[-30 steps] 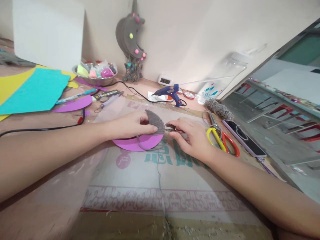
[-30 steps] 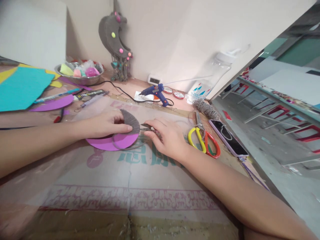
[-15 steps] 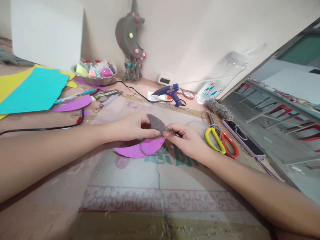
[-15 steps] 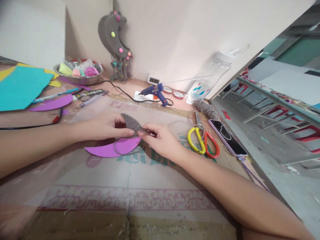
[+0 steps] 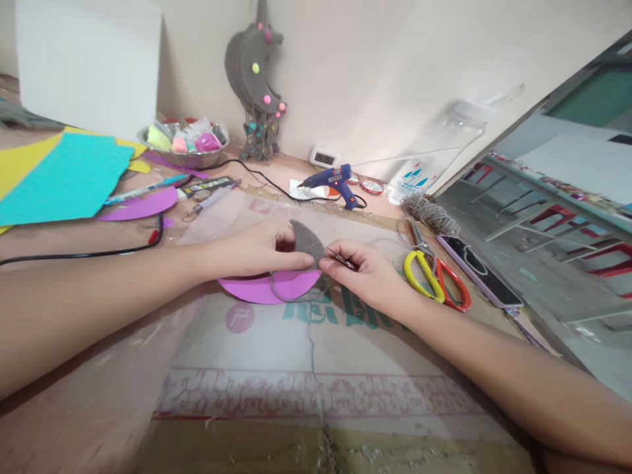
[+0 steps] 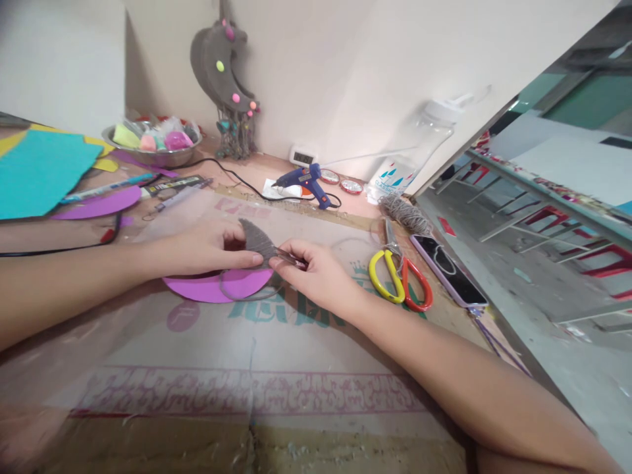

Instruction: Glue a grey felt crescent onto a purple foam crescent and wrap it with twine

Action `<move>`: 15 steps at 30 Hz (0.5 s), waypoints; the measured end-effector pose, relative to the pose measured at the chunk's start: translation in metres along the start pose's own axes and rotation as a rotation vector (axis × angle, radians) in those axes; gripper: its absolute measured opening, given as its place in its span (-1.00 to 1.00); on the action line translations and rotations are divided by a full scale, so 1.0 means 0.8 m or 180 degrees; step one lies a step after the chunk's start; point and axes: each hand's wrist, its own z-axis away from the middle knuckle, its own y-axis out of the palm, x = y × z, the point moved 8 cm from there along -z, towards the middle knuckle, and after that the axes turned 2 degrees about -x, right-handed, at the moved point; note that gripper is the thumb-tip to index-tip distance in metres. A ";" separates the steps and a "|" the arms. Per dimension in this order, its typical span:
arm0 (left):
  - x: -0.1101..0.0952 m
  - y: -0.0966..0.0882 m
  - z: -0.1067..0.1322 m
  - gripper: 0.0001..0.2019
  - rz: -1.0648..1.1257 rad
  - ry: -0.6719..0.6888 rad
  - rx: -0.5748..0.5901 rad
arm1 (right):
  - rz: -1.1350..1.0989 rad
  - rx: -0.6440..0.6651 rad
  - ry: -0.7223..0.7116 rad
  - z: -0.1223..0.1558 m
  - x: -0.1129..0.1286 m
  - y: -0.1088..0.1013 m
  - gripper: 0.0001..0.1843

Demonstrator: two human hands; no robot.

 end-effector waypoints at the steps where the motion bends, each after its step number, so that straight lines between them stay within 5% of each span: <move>1: 0.000 0.000 0.000 -0.73 0.0016 -0.0006 0.0008 | -0.0011 0.0031 0.0008 0.000 0.000 0.001 -0.75; 15: -0.004 0.005 -0.001 -0.70 0.0111 0.0153 0.0172 | -0.0391 0.0233 -0.0081 0.001 -0.005 -0.002 -0.75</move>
